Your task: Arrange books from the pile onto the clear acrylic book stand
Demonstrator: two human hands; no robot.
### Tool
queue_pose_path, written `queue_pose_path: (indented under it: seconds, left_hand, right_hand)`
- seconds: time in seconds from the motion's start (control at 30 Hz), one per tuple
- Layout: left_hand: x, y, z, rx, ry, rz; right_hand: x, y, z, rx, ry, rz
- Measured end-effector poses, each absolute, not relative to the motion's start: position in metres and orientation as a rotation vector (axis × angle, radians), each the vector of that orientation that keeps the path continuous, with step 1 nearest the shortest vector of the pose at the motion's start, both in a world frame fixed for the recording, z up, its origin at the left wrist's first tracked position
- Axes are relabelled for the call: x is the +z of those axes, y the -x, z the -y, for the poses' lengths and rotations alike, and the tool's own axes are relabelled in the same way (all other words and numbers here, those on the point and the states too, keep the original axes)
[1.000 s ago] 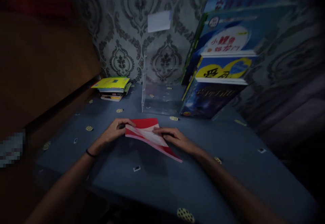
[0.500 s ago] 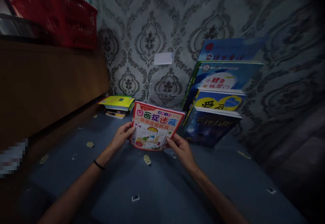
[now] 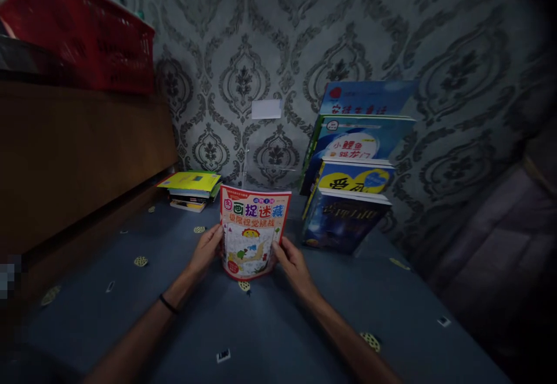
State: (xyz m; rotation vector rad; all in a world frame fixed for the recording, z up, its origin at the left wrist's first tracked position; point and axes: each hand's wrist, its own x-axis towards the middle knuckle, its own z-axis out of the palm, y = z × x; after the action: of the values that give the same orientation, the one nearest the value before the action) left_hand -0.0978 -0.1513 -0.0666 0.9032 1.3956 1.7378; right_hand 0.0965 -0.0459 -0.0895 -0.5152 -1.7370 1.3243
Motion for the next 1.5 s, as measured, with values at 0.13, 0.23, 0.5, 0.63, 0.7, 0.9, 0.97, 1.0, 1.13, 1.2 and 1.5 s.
queue_pose_path:
  seconds: [0.13, 0.23, 0.5, 0.63, 0.7, 0.9, 0.97, 1.0, 1.13, 1.2, 1.5]
  left_hand:
    - [-0.067, 0.097, 0.155, 1.734, -0.941, -1.388]
    - [-0.069, 0.095, 0.156, 1.722, -1.006, -1.321]
    - [-0.077, 0.094, 0.157, 1.695, -1.033, -1.231]
    - [-0.075, 0.094, 0.158, 1.711, -1.028, -1.274]
    - [-0.074, 0.093, 0.159, 1.703, -1.028, -1.306]
    - [-0.071, 0.093, 0.162, 1.694, -1.010, -1.406]
    - [-0.072, 0.095, 0.162, 1.686, -1.017, -1.438]
    - [-0.073, 0.095, 0.161, 1.676, -1.022, -1.455]
    - [-0.074, 0.096, 0.160, 1.675, -1.051, -1.493]
    - [-0.073, 0.095, 0.161, 1.691, -1.059, -1.489]
    - [-0.066, 0.093, 0.163, 1.718, -1.059, -1.502]
  right_hand:
    - [-0.097, -0.101, 0.051, 1.364, 0.539, 1.759]
    - [-0.107, -0.102, 0.055, 1.460, 0.533, 1.763]
    - [-0.125, -0.097, 0.053, 1.583, 0.531, 1.697]
    - [-0.124, -0.099, 0.054, 1.537, 0.565, 1.674]
    - [-0.122, -0.099, 0.056, 1.515, 0.587, 1.672]
    - [-0.115, -0.102, 0.061, 1.471, 0.557, 1.679]
    - [-0.113, -0.104, 0.063, 1.455, 0.556, 1.700]
    - [-0.112, -0.105, 0.063, 1.443, 0.547, 1.718]
    - [-0.105, -0.109, 0.065, 1.393, 0.499, 1.780]
    - [-0.103, -0.110, 0.066, 1.381, 0.505, 1.791]
    - [-0.097, -0.112, 0.064, 1.333, 0.577, 1.798]
